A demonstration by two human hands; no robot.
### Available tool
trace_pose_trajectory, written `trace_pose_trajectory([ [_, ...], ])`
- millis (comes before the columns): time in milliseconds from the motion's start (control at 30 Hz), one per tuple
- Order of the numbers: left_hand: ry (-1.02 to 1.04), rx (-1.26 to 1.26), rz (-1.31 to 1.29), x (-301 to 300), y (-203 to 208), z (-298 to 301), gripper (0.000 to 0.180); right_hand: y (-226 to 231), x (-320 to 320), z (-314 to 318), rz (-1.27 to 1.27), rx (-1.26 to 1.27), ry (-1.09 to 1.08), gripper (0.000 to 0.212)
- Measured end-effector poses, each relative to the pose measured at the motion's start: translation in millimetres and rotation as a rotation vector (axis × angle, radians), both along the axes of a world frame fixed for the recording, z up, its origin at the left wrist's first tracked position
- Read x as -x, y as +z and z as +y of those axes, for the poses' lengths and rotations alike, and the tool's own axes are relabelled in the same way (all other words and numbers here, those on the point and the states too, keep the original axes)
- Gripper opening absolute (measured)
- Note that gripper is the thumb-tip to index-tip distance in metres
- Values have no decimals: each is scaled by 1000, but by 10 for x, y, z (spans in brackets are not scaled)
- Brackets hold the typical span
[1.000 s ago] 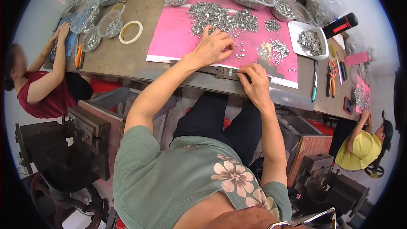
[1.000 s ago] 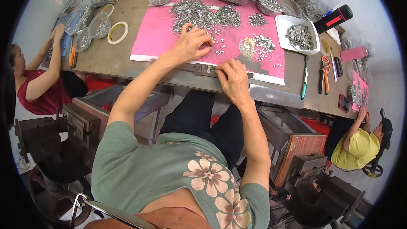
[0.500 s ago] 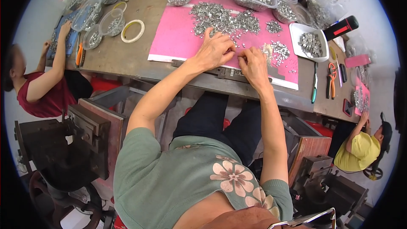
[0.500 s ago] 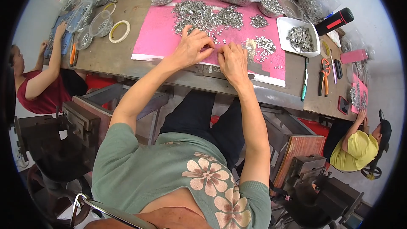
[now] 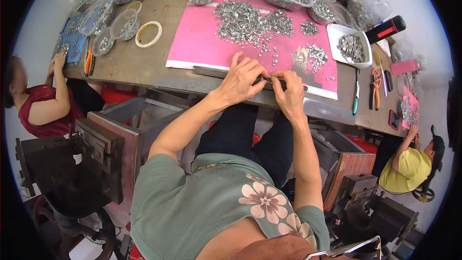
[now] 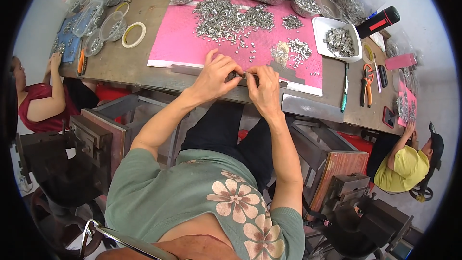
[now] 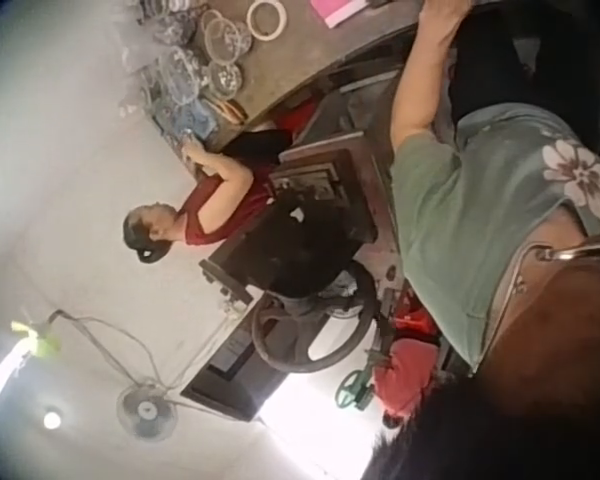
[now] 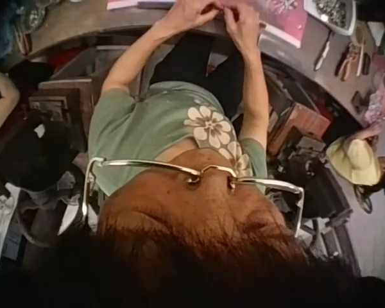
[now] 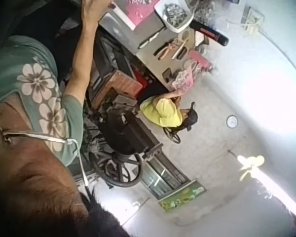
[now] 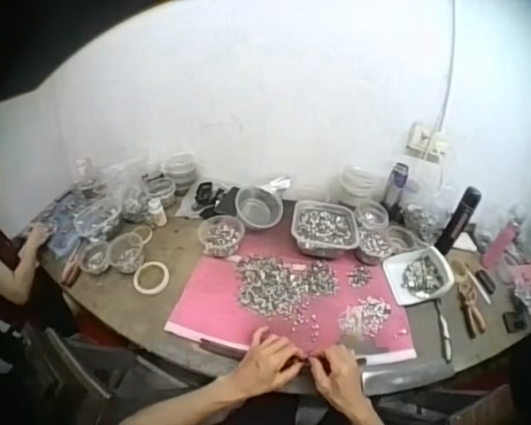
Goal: The person assembles small metal components by hand and with a manual press machine.
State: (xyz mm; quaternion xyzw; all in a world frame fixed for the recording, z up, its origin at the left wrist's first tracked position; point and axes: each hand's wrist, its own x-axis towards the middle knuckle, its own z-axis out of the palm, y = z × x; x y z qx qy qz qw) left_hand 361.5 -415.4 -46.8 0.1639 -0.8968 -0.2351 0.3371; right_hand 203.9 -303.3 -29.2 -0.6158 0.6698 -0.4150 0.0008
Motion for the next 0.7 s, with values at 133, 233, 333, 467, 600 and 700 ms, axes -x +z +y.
trace_pose_trajectory([
  [133,-65,-96,11,-29,-11,-45,14,-76,-52,8,7,38,4,11],
  [233,-67,-87,44,-44,-17,-55,11,-37,-65,-1,-17,22,19,8],
  [333,-66,-91,78,-10,-17,-40,10,-23,19,-58,-52,-33,-46,7],
  [467,-51,-82,71,11,-4,-29,9,-136,196,-303,24,-125,-116,11],
  [600,-39,-41,54,3,-18,-11,12,-141,208,-389,113,-185,-151,13],
  [700,-11,-3,61,23,-31,11,13,-128,210,-349,166,-140,-147,11],
])
